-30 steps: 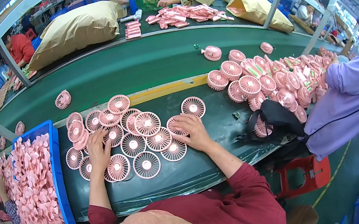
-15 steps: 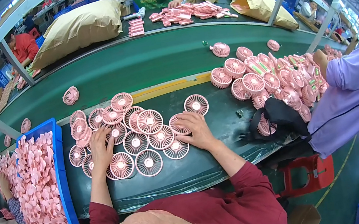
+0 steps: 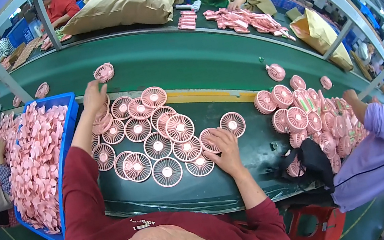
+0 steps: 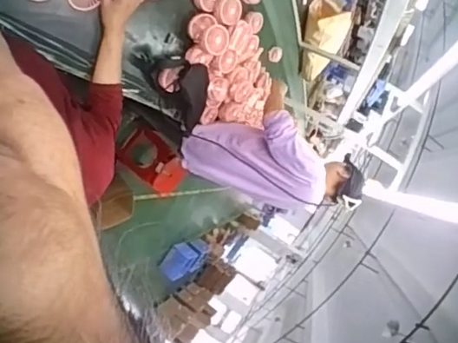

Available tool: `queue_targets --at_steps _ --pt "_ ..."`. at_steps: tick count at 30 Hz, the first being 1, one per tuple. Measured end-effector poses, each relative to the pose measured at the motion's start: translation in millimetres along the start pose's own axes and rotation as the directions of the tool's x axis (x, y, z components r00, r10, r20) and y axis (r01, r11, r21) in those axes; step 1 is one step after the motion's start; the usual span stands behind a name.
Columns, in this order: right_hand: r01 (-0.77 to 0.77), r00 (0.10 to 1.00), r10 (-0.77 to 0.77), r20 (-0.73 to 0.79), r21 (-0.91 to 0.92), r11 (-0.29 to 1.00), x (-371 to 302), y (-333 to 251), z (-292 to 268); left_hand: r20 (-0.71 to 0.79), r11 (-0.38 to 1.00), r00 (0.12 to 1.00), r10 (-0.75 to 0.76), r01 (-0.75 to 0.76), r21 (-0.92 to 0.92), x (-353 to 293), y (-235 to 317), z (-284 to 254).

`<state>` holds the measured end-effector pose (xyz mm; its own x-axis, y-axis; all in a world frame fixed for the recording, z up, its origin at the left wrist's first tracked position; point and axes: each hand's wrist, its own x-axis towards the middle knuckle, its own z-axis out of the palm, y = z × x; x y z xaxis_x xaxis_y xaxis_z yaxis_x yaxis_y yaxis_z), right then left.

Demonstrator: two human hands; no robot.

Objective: The person assembles small portable fans by attaching the grilles and covers together over the fan blades by hand, then placing the assembled fans into a box.

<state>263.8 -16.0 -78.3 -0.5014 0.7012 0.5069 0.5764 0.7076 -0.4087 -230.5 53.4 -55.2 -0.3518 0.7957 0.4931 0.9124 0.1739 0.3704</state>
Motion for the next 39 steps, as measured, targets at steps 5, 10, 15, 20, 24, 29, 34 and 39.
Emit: queue_targets --at_steps 5,10,15,20,24,29,34,39 --pt "-0.014 1.0 0.014 0.014 0.0 1.0 -2 1 -2 0.099 0.921 0.919 -0.382 0.369 0.125 47 -39 38" --pt "-0.027 0.999 0.027 0.018 0.002 1.0 1 -2 -5 0.192 0.931 0.911 -0.365 0.359 0.067 71 -55 64" --pt "-0.046 0.999 0.046 0.0 0.024 0.999 0 0 -6 0.188 0.956 0.938 -0.293 0.294 0.024 78 -34 77" --pt "-0.028 0.992 0.054 -0.117 0.22 0.975 2 1 0 0.155 0.898 0.935 -0.318 0.35 -0.268 58 -34 58" --pt "-0.193 0.967 0.234 -0.102 0.311 0.931 5 -1 -15 0.465 0.308 0.825 -0.32 0.555 -0.773 36 31 28" --pt "-0.352 0.925 0.379 0.015 0.406 0.843 35 -5 -33 0.587 -0.078 0.81 0.013 0.586 -0.807 -30 101 -22" --pt "-0.256 0.941 0.335 0.051 0.755 0.604 100 -65 -32 0.624 -0.358 0.766 0.152 0.631 -0.688 -99 143 -24" --pt "-0.027 0.978 0.149 -0.144 0.624 0.781 116 -93 3 0.59 -0.467 0.791 0.163 0.589 -0.66 -144 190 -46"
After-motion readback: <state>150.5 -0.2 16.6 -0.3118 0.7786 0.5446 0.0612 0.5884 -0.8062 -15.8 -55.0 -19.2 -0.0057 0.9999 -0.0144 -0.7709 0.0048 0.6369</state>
